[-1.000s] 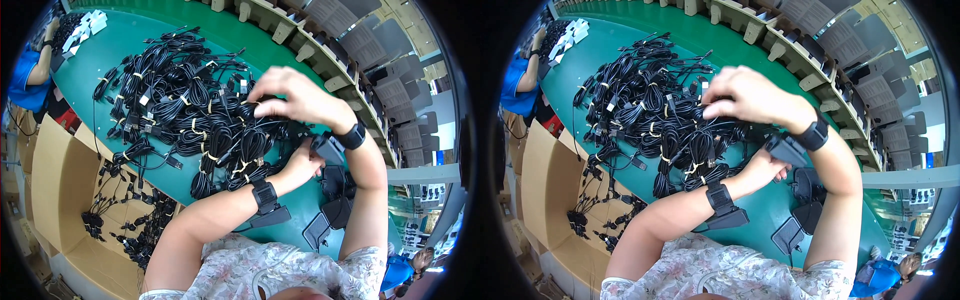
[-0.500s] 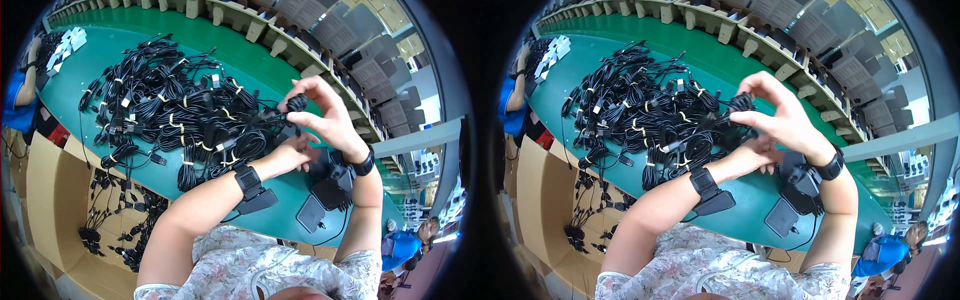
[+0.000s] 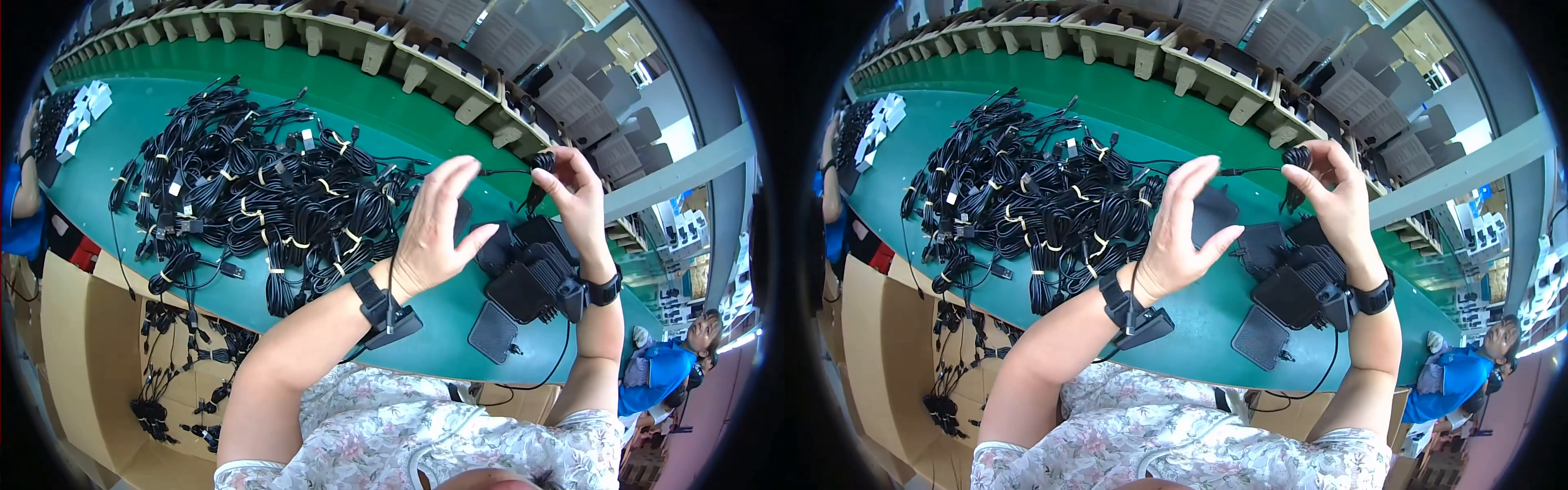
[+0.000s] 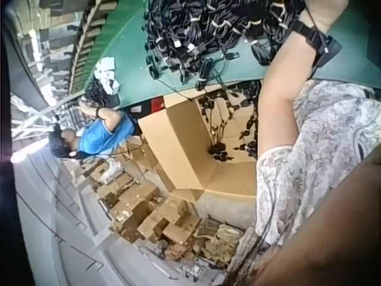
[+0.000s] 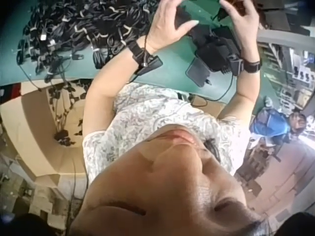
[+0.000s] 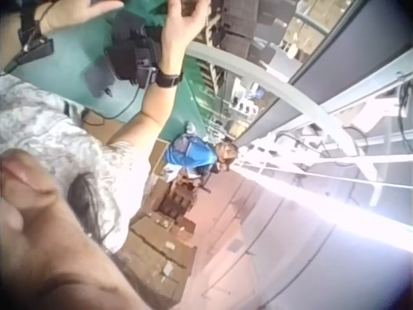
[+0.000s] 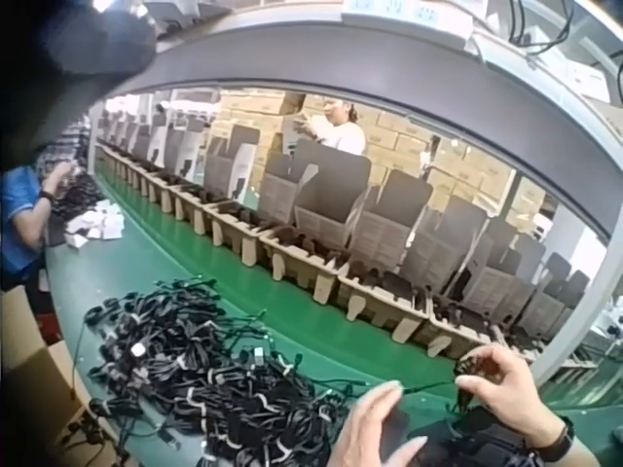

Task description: The person picks up a cable and a base, connects them together, and places the assembled unit into a cardboard tray, repeating this process several times.

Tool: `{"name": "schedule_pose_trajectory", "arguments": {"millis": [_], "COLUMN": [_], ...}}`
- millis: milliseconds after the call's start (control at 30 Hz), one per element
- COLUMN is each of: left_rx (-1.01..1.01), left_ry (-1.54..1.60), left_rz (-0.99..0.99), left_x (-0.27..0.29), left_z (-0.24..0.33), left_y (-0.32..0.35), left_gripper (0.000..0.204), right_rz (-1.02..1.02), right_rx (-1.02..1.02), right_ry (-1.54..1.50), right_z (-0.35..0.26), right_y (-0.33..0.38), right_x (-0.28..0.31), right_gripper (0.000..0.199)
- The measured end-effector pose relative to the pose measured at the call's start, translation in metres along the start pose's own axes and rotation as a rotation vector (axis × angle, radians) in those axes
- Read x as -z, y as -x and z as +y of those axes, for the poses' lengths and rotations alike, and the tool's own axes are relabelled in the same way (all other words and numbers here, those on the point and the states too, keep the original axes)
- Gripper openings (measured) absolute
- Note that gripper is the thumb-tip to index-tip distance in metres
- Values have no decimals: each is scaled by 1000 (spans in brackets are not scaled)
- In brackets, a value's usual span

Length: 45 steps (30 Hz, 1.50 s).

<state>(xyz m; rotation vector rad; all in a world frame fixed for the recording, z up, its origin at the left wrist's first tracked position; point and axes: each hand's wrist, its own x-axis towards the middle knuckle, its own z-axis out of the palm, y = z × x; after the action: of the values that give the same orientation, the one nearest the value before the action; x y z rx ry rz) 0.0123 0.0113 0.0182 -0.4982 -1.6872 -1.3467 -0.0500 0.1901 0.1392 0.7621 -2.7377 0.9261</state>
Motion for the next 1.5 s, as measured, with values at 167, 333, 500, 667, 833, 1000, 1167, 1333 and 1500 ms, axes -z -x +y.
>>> {"name": "schedule_pose_trajectory", "arguments": {"millis": [167, 333, 500, 667, 833, 1000, 1167, 1333, 1500], "left_rx": [411, 888, 1048, 897, 1056, 790, 596, 581, 581], "left_ry": [281, 892, 764, 629, 817, 445, 138, 36, -20], "left_rz": [-244, -1049, -846, -242, -219, -34, -209, -293, -263], "left_x": [-14, -8, -6, -19, -9, -8, -18, -19, -17], "left_z": [2, 9, -5, 7, -17, -24, -25, -25, -27], "left_y": [26, 10, 16, 12, 14, 13, 34, 39, 40], "left_gripper": [50, 39, 22, 19, 16, 19, 24, 27, 29], "right_rz": [92, -156, -248, -135, -305, -142, 104, 361, 352], "right_rx": [-55, -51, -125, 669, 205, 217, 214, 440, 471], "right_ry": [-518, -1037, -697, 206, 222, 278, 134, 549, 772], "right_z": [-16, -11, -20, -11, -7, 20, 33, 26, 31], "right_y": [14, 20, 23, 43, 45, 1, -90, -177, -245], "right_x": [-26, -34, -23, -53, -54, -34, -32, -44, -67], "right_gripper": [27, 31, 38, 49, 48, 41, 34, 29, 33]}}
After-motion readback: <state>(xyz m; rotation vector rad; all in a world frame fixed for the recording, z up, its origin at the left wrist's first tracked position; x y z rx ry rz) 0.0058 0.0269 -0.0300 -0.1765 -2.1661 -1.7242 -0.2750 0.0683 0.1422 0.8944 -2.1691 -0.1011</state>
